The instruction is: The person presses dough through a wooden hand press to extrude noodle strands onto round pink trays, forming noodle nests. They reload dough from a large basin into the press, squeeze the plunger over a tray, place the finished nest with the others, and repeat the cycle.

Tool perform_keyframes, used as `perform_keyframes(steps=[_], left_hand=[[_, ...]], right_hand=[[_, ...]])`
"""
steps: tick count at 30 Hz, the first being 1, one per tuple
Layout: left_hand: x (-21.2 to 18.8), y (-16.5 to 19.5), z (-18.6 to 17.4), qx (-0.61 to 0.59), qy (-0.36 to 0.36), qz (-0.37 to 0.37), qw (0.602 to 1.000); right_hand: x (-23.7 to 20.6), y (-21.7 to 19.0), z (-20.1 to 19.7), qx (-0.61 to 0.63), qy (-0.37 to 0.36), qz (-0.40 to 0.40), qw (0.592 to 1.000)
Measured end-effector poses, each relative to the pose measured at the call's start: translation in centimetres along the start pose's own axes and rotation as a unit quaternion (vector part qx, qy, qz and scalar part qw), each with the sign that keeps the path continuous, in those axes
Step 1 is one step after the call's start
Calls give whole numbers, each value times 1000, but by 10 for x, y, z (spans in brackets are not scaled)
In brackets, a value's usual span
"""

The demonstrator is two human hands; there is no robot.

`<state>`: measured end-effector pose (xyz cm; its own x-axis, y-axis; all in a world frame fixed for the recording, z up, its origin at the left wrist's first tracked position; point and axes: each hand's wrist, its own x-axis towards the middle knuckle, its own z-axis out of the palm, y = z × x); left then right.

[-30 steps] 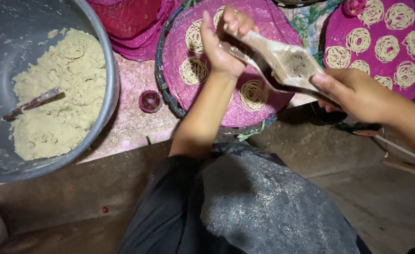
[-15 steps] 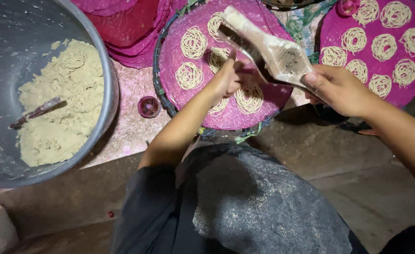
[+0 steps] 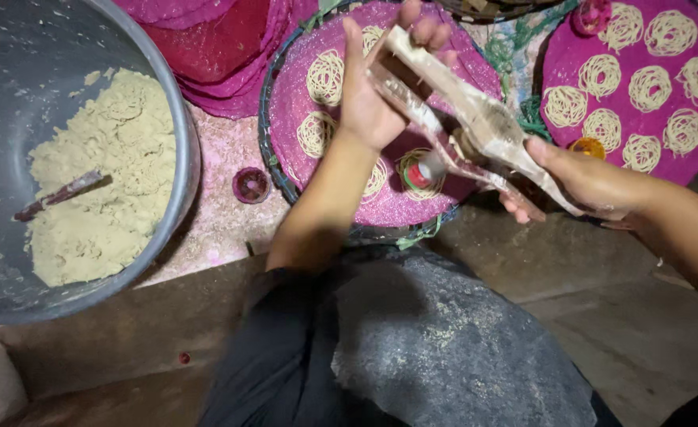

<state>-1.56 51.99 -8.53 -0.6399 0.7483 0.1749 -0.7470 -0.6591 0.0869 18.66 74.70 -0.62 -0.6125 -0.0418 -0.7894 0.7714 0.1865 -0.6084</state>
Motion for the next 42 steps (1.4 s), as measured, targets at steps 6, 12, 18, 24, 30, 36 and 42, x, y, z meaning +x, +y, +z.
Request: perform_keyframes(steps=[6,12,18,24,30,36,42], left_hand=[[60,9,-15,-40,-78,83,993],[58,9,-40,-26,-20,97,995],[77,0,-31,-34,-6,123,992],[69,20,-34,21,13,141,990],[81,-8,-34,-38,41,143,988],[89,16,-31,-13,89,62,994],[66,-5,-83,352,281,-246,859]], right_hand=[[15,-50,-16,-266,168,-45,948],[26,-46,-2,-268,153,-92,947],[16,-72,-20,-326,189,-71,924],[25,-72,2,-239,165,-118,950],[17,-69,-26,-324,196,-55,924],[36,-62,-33,-240,211,-150,935],[40,-46,-43,-215,199,-186,938]])
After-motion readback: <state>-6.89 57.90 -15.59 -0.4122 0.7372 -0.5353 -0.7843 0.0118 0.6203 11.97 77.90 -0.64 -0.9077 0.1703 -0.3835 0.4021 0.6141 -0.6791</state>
